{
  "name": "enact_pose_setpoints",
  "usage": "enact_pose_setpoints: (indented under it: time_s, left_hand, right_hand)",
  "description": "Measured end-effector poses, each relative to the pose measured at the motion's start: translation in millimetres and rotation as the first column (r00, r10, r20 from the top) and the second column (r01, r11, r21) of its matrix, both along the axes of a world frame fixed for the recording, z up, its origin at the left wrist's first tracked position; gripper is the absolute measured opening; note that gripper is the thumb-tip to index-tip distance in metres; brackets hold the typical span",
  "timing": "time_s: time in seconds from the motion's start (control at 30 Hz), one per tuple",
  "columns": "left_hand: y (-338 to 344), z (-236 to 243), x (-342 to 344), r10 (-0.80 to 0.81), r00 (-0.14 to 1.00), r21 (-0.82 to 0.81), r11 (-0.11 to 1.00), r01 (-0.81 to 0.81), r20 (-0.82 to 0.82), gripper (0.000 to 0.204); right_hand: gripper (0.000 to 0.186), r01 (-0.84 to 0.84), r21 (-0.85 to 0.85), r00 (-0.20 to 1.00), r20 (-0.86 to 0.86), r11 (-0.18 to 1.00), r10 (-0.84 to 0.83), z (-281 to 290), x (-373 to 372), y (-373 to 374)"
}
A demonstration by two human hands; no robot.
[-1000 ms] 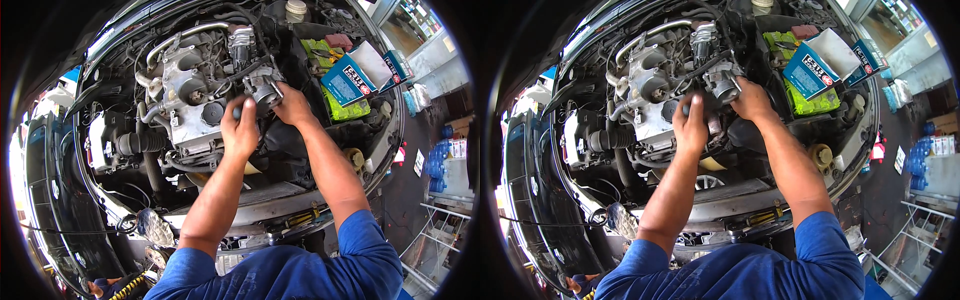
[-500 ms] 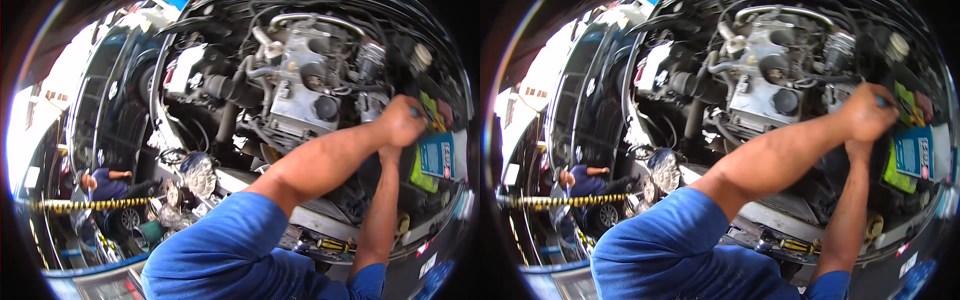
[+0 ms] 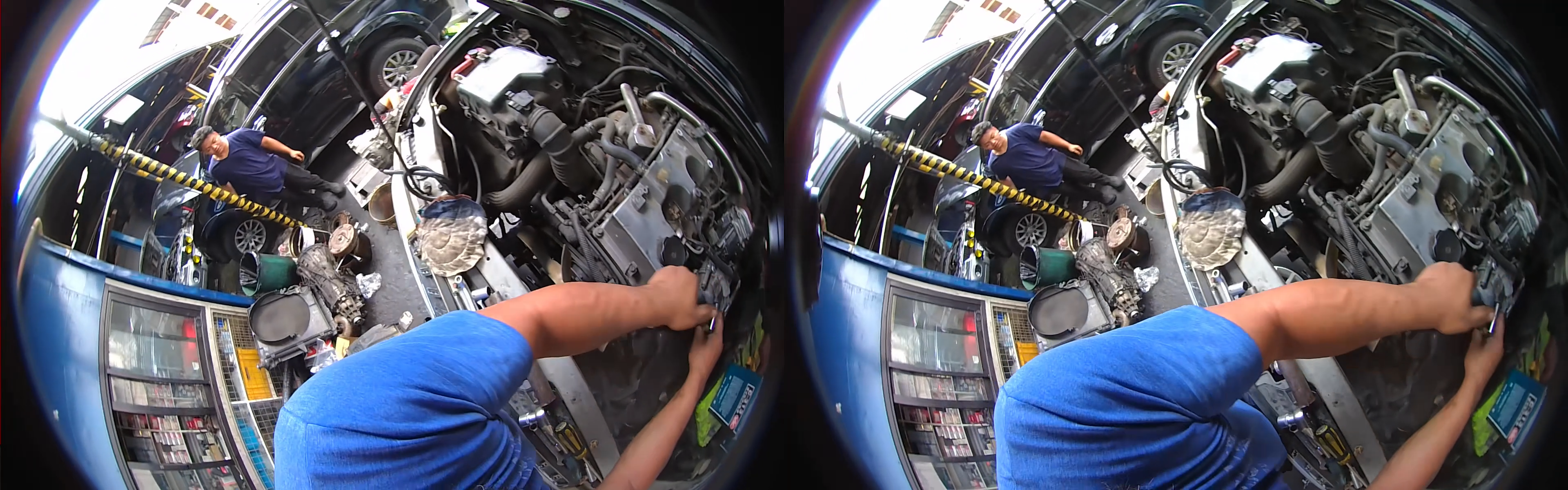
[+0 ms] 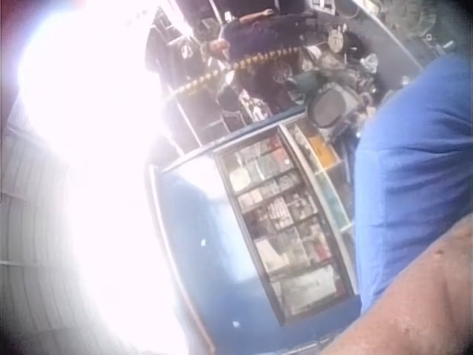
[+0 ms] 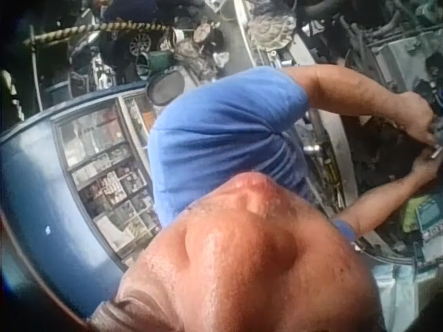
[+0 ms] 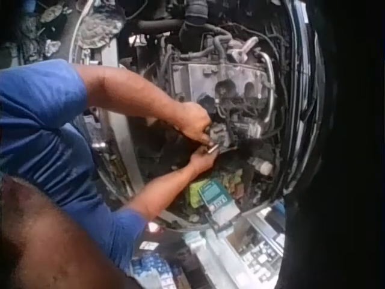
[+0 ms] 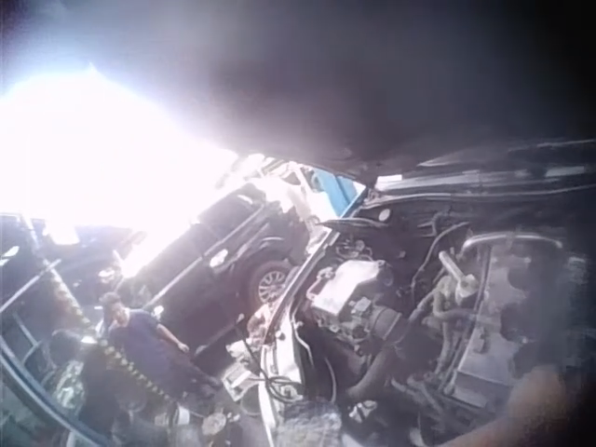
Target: Repairing an engine component on a vehicle in an auto shop.
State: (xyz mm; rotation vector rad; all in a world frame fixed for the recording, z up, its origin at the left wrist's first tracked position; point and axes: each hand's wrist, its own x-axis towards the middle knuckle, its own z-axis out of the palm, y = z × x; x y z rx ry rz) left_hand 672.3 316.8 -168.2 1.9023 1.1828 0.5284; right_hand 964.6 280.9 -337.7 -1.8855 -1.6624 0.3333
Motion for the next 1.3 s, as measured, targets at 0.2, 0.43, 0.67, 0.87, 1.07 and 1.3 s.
enact_pose_setpoints:
  time_s: [0.2,0.43,0.67,0.87,1.07,1.3]
  left_hand:
    - [-3,-11,-23,0.031,0.999,-0.178,0.983,-0.034,-0.023,0.061]
    - [17,-42,108,-0.129,0.78,0.265,0.963,-0.049,0.612,0.033]
    - [28,-44,147,-0.102,0.573,0.03,0.991,0.133,0.813,0.026]
    - [27,-38,150,-0.153,0.602,0.047,0.981,0.188,0.784,0.017]
    - [23,-3,114,-0.182,0.73,-0.052,0.957,0.286,0.659,0.023]
    - [26,-10,124,-0.252,0.653,-0.079,0.898,0.433,0.714,0.015]
  right_hand:
    - [0.054,0.103,-0.174,0.99,0.11,0.979,-0.084,35,-29,0]
    - [0.046,0.145,0.022,0.95,-0.281,0.989,-0.133,-38,27,1]
    - [0.046,0.22,0.03,0.893,-0.408,0.975,-0.189,-42,18,2]
    - [0.044,0.044,0.108,0.942,-0.334,0.993,-0.006,21,-57,17]
    - [0.043,0.175,0.108,0.984,-0.042,0.979,-0.171,36,-90,30]
    - [0.03,0.274,0.108,0.881,-0.426,0.956,-0.205,80,-80,-9]
